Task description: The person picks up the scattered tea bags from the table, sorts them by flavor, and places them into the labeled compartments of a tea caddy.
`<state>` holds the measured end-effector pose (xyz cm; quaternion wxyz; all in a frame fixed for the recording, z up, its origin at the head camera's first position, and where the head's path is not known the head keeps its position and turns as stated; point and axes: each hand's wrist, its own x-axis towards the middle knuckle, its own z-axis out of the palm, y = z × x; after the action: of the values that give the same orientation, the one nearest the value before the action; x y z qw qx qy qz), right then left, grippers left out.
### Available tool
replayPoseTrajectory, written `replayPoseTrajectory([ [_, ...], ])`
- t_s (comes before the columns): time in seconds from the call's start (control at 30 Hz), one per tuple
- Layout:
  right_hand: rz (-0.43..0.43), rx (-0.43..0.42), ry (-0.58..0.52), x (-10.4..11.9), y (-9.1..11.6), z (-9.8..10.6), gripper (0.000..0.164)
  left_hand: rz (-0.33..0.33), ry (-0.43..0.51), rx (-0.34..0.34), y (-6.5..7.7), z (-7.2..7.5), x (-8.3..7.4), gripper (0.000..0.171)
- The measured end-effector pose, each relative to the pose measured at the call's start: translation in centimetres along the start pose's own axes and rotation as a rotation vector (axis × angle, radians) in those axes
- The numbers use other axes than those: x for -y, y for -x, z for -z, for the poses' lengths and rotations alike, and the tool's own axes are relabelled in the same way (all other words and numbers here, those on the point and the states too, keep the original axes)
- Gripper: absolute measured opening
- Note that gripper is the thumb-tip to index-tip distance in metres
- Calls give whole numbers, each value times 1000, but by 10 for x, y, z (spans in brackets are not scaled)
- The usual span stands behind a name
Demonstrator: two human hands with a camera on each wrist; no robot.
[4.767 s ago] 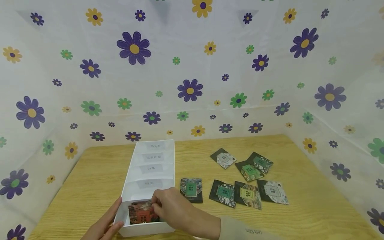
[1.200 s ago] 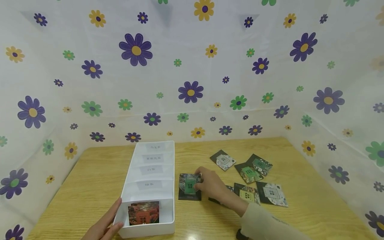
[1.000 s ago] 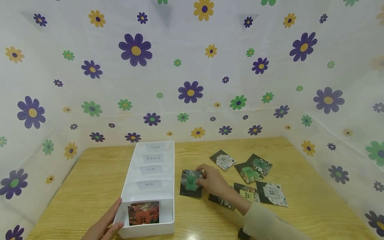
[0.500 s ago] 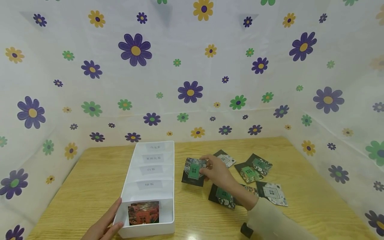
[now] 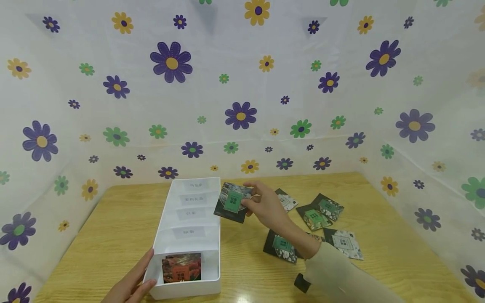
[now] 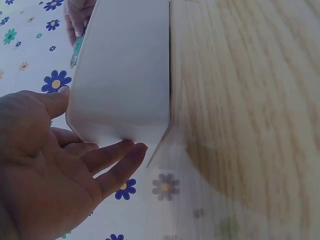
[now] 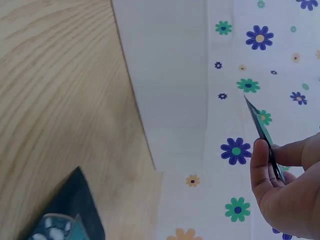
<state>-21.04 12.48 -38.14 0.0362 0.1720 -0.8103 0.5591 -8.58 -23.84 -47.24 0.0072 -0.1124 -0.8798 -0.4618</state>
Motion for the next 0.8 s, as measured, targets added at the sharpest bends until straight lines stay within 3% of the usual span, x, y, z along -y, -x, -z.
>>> replayPoseTrajectory([
  [0.3, 96, 85, -55, 12, -13, -15, 39, 87, 39, 63, -2, 4, -7, 72],
  [0.53, 155, 116, -61, 15, -18, -27, 35, 89, 41, 80, -3, 5, -5, 73],
  [0.8, 151, 158, -57, 16, -21, -42, 30, 86, 63, 65, -2, 4, -3, 72],
])
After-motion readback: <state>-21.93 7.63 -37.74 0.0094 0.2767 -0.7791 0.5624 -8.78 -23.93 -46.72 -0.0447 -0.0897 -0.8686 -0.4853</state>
